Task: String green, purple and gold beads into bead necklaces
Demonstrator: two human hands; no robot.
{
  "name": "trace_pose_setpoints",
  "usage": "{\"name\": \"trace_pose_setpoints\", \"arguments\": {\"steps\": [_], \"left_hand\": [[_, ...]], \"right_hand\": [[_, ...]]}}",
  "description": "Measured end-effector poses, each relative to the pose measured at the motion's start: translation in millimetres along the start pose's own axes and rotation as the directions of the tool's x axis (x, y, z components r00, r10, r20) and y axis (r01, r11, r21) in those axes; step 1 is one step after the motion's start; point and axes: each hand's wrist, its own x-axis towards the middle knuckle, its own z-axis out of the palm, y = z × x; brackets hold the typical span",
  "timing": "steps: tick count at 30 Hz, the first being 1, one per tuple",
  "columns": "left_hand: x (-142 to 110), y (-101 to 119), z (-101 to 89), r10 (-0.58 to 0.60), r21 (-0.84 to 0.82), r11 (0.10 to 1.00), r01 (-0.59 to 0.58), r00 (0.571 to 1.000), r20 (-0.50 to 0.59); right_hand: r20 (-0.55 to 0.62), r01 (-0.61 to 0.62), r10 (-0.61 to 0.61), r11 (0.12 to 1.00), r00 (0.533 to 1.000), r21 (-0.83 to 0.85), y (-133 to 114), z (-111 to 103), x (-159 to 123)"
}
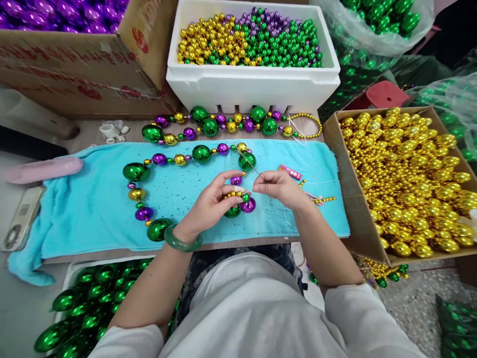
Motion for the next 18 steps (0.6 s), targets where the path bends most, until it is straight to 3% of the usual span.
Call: {"name": "trace_pose_setpoints", "arguments": {"steps": [5, 11, 18], "left_hand": [[1.3, 0.1, 5.4, 0.015, 0.14, 0.99, -0.02, 0.999, 0.037], [5.3, 2.7, 9.6, -0.011, 0.149, 0.989, 0.009, 1.0, 0.012], [3.4, -4.1, 16.5, 0.084, 0.221, 0.974, -0.051, 0.986, -0.145]], "right_hand": [[-0.066, 0.057, -0.055, 0.998, 0.996, 0.017, -9.2, 5.2, -5.6], [-0.103, 0.052, -0.036, 0.986, 0.994, 0.158, -2.8, 13.7, -7.9], [-0.201, 0.05, 0.018, 0.944, 0.979, 0.328, 6.9, 18.3, -6.9]]}}
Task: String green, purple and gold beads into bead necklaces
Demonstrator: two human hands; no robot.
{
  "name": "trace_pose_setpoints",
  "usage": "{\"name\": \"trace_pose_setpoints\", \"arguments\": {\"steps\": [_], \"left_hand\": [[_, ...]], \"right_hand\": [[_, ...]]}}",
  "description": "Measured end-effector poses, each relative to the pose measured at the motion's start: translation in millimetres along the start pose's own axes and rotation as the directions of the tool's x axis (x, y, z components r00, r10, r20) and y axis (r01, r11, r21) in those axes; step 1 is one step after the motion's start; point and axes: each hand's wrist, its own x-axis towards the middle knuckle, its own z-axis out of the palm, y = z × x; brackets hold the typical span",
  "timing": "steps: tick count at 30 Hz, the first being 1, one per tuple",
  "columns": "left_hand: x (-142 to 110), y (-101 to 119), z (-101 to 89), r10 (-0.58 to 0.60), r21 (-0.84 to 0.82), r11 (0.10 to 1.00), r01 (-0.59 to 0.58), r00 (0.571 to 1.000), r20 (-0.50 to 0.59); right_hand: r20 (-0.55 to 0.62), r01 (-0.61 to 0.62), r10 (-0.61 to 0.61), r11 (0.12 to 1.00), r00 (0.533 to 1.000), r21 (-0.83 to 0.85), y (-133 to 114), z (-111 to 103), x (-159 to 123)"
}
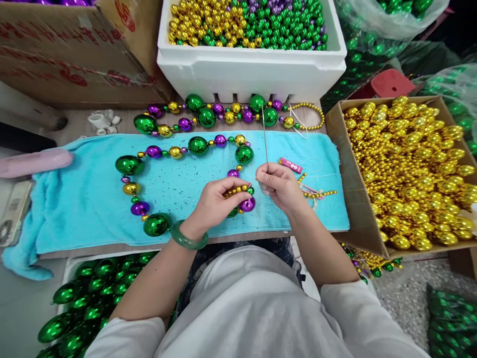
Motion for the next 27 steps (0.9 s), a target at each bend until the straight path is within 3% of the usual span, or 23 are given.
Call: {"name": "trace_pose_setpoints", "arguments": {"steps": [5, 9, 14, 16, 22, 27], "left_hand": [[-6.7, 2.4, 3.1, 0.096, 0.19, 0.979, -0.078, 0.991, -0.089], [-10.6, -0.7, 5.3, 0.194, 0.27, 0.951, -0.148, 0.969, -0.155], [-12.0, -5.7, 8.6, 0.223, 0.278, 0.948, -0.155, 0.947, -0.233], [-11.5, -6.3, 8.7, 0.214, 0.28, 0.95, -0.136, 0.939, -0.27], [-9.1, -7.8, 8.5, 0.234, 0.277, 0.951, -0.135, 0.9, -0.367], [-9.3, -9.4, 10.0, 0.288, 0.344, 0.928, -0.141, 0.858, -0.425]], "right_hand": [[-0.022, 0.006, -0.007, 0.999, 1.0, -0.034, 3.8, -2.7, -1.2], [-0.022, 0.03, -0.035, 0.979, 0.999, -0.201, 1.6, -5.1, -3.3], [-0.147, 0.147, -0.234, 0.883, 0.961, -0.445, -5.4, -6.4, -23.1], [-0.142, 0.157, -0.266, 0.839, 0.953, -0.521, -7.7, -8.2, -38.6], [-0.036, 0.083, -0.137, 0.766, 0.99, -0.638, -6.7, -4.7, -86.3], [-0.023, 0.001, -0.019, 0.795, 1.0, -0.606, -1.4, 10.9, -100.6]]}}
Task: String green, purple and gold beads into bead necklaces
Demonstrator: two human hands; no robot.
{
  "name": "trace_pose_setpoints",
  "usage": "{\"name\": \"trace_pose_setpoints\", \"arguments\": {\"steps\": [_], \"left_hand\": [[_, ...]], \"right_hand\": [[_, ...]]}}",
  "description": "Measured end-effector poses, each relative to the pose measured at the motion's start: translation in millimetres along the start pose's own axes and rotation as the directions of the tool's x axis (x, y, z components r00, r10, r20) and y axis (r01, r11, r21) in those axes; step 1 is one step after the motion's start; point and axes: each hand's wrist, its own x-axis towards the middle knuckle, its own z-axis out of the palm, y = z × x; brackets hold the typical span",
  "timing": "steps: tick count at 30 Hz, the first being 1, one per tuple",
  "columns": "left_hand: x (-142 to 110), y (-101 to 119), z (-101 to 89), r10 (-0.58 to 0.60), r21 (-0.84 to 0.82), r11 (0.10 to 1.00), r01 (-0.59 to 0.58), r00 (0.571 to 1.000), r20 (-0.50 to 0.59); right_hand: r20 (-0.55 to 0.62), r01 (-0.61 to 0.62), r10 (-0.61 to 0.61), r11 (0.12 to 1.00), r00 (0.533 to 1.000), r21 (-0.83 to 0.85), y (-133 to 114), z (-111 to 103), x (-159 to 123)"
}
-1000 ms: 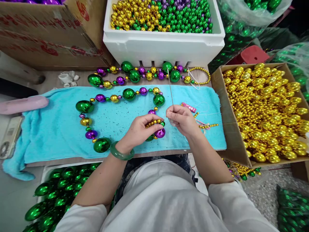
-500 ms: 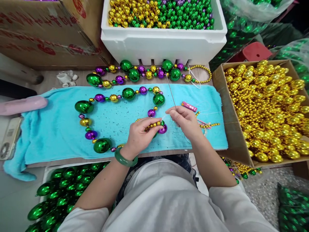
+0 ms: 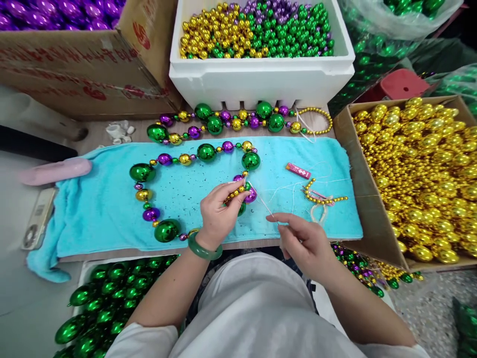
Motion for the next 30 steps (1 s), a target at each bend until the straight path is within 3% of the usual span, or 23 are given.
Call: {"name": "trace_pose_setpoints", "arguments": {"steps": [12, 21, 30], "left_hand": [[-3.1, -2.6, -1.5, 0.084, 0.04, 0.996, -0.082, 0.996, -0.043], [-2.6, -6.7, 0.8, 0.292, 0.084, 0.955, -0.284, 0.95, -0.107], [-4.1, -7.3, 2.4, 0.318, 0.129, 0.945, -0.302, 0.938, -0.135]], "right_hand": [[0.071, -0.086, 0.083, 0.996, 0.994, 0.038, -1.8, 6.1, 1.5], [0.073, -0.12, 0.119, 0.993, 0.99, 0.011, -5.9, 8.2, 0.1], [0.059, -0.127, 0.125, 0.991, 0.99, 0.032, -4.9, 11.5, -0.9]]}}
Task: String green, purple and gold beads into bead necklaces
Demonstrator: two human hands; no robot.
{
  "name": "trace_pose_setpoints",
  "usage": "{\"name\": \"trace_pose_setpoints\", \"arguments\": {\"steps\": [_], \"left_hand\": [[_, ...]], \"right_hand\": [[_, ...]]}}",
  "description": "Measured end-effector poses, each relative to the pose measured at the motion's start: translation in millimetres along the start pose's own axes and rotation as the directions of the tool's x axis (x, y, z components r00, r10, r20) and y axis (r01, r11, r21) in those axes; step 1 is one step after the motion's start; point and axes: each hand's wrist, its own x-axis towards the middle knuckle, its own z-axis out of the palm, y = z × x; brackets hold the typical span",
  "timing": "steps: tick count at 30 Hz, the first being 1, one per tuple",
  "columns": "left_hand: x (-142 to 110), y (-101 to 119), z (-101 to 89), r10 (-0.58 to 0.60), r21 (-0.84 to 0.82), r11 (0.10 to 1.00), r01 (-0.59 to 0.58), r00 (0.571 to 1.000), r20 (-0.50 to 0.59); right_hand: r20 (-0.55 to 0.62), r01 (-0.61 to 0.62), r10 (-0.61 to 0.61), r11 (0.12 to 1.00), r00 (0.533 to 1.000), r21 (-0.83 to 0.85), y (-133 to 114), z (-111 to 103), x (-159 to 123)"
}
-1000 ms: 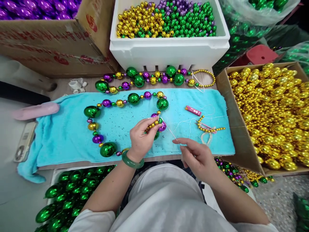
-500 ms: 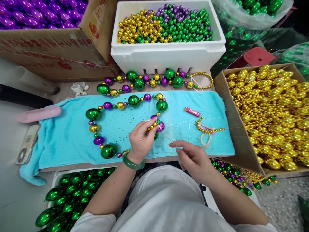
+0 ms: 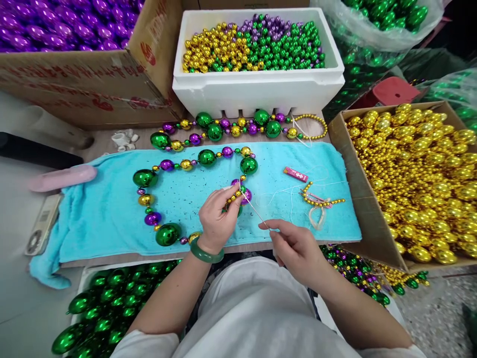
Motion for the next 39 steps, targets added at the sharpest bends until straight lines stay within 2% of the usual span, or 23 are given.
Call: {"name": "trace_pose_setpoints", "arguments": {"steps": [22, 24, 26, 29, 30, 31, 35, 39], "left_hand": [[-2.3, -3.5, 1.3, 0.038, 0.066, 0.997, -0.039, 0.999, 0.006], [-2.6, -1.8, 1.9, -0.02, 0.049, 0.999, 0.02, 1.0, 0.009], [-2.8, 1.5, 3.0, -0.132, 0.003, 0.991, 0.132, 0.991, 0.016], [-3.5, 6.6, 5.1, -0.281, -0.09, 0.954, 0.287, 0.957, 0.07], [-3.7, 7.6, 5.7, -0.31, -0.111, 0.941, 0.32, 0.946, 0.092], [-3.8, 8.2, 6.1, -0.33, -0.124, 0.931, 0.342, 0.938, 0.108], [-2.2, 5.8, 6.3, -0.369, -0.127, 0.916, 0.38, 0.924, 0.103], [-0.4, 0.9, 5.5, -0.365, -0.127, 0.92, 0.371, 0.928, 0.067]], "right_hand": [[0.014, -0.005, 0.005, 1.0, 1.0, 0.012, -0.5, 2.1, 2.0], [-0.01, 0.027, -0.027, 1.0, 1.0, 0.014, 2.9, 5.0, 2.1], [-0.082, 0.089, -0.09, 0.996, 0.993, -0.018, 6.4, 7.9, 3.6], [-0.234, 0.157, -0.174, 0.983, 0.956, -0.091, 8.9, 9.3, 7.7], [-0.25, 0.157, -0.175, 0.984, 0.952, -0.09, 8.7, 8.9, 8.8], [-0.234, 0.143, -0.155, 0.987, 0.96, -0.067, 8.0, 8.3, 9.6], [-0.04, 0.014, -0.012, 0.998, 0.999, 0.067, 2.5, 6.0, 9.0], [-0.004, -0.054, 0.055, 0.993, 0.998, 0.104, -1.5, 5.7, 7.3]]}}
